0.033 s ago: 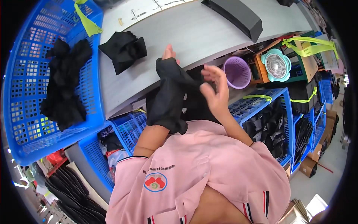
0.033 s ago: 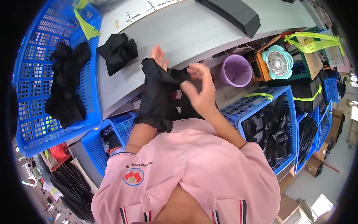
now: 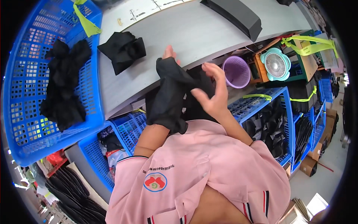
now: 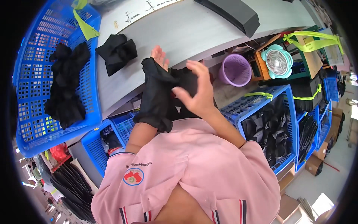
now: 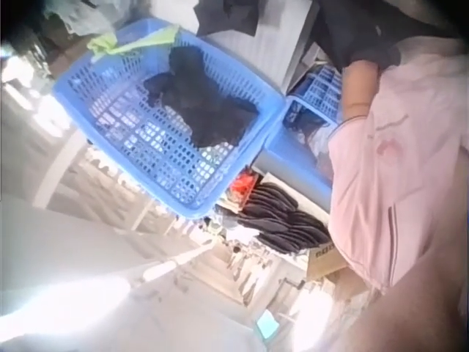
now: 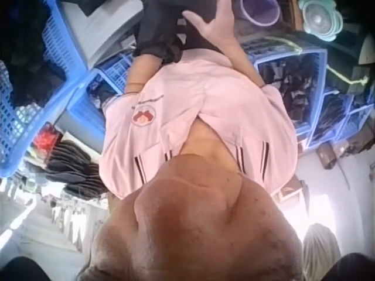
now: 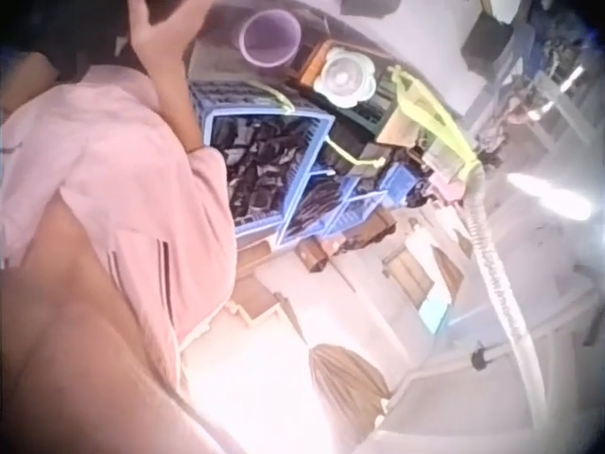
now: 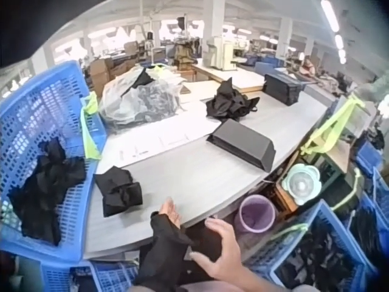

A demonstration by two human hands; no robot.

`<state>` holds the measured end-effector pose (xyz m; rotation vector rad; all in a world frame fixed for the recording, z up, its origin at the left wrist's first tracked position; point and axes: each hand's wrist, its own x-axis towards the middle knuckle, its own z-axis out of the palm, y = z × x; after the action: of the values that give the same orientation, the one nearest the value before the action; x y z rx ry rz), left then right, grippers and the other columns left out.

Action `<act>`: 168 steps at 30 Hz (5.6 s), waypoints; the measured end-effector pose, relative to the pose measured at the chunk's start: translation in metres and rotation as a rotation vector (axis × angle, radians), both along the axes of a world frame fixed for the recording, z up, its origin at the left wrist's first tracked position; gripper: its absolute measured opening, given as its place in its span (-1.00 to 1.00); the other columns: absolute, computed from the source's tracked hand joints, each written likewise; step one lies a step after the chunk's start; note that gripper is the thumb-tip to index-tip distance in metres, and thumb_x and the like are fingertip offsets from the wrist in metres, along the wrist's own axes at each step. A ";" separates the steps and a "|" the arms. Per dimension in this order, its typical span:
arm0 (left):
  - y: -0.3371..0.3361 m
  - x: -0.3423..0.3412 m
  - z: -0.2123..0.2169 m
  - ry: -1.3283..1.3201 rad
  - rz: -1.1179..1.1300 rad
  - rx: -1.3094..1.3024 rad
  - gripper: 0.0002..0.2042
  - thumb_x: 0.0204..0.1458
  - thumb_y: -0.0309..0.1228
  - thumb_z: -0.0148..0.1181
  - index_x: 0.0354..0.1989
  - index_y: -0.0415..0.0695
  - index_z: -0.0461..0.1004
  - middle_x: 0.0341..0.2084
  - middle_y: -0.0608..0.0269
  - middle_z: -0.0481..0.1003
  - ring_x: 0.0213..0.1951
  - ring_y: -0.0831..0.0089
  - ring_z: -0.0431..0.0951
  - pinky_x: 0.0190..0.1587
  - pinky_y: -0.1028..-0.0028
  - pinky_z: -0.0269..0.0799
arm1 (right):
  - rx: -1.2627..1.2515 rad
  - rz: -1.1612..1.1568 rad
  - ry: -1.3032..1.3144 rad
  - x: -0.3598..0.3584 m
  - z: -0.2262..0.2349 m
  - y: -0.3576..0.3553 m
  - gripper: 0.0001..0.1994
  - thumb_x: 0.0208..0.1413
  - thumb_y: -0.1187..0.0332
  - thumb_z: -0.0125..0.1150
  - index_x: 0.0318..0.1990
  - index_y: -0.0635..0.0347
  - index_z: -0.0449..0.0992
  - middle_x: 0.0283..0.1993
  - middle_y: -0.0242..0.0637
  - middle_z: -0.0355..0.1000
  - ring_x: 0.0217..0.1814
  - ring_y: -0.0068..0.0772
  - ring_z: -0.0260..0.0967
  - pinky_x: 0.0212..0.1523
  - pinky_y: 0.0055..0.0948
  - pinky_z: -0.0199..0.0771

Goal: Inspecting and sorting black foam and fabric components at a manufacturing workstation.

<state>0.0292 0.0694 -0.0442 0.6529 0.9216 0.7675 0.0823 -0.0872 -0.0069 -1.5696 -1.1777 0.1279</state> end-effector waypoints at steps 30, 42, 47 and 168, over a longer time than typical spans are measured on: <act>-0.080 -0.089 -0.060 0.118 -0.652 0.876 -0.49 0.12 -0.51 0.17 0.28 -0.21 0.28 0.11 0.14 0.35 0.18 0.39 0.38 0.13 0.42 0.39 | 0.036 0.089 1.193 0.041 -0.014 0.012 -0.63 0.37 0.22 0.02 0.14 0.28 0.48 0.09 -0.19 0.49 0.11 -0.44 0.41 0.21 -0.38 0.32; -0.050 -0.064 -0.002 -0.615 -0.528 -0.025 -0.45 0.31 -0.25 0.01 0.40 -0.15 0.07 0.31 -0.01 0.22 0.26 0.20 0.34 0.31 0.30 0.29 | -0.181 0.019 -0.174 0.014 0.011 0.010 -0.57 -0.07 0.46 0.35 0.04 0.23 0.52 0.08 -0.20 0.42 0.17 -0.12 0.33 0.25 -0.23 0.24; -0.044 -0.071 -0.007 -0.498 -0.525 0.011 -0.45 0.31 -0.28 0.02 0.41 -0.18 0.06 0.30 0.01 0.23 0.26 0.23 0.34 0.30 0.32 0.29 | -0.223 0.283 0.174 0.025 0.009 0.008 -0.80 -0.02 0.51 0.29 -0.19 0.32 0.59 0.09 -0.16 0.43 0.25 -0.20 0.31 0.32 -0.26 0.17; -0.064 -0.019 -0.001 -0.505 -0.404 -0.296 -0.56 0.00 -0.42 0.40 0.05 -0.21 0.42 -0.16 0.11 0.54 -0.19 0.24 0.62 -0.08 0.24 0.60 | -0.250 -0.346 -0.030 -0.006 -0.002 -0.061 -0.83 0.18 0.40 0.26 -0.13 0.28 0.52 -0.15 -0.17 0.45 -0.35 -0.36 0.44 -0.25 -0.44 0.42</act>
<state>0.0100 0.0050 -0.0450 0.3400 0.4055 0.3912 0.0759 -0.1481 -0.0093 -1.9793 -0.9212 0.0240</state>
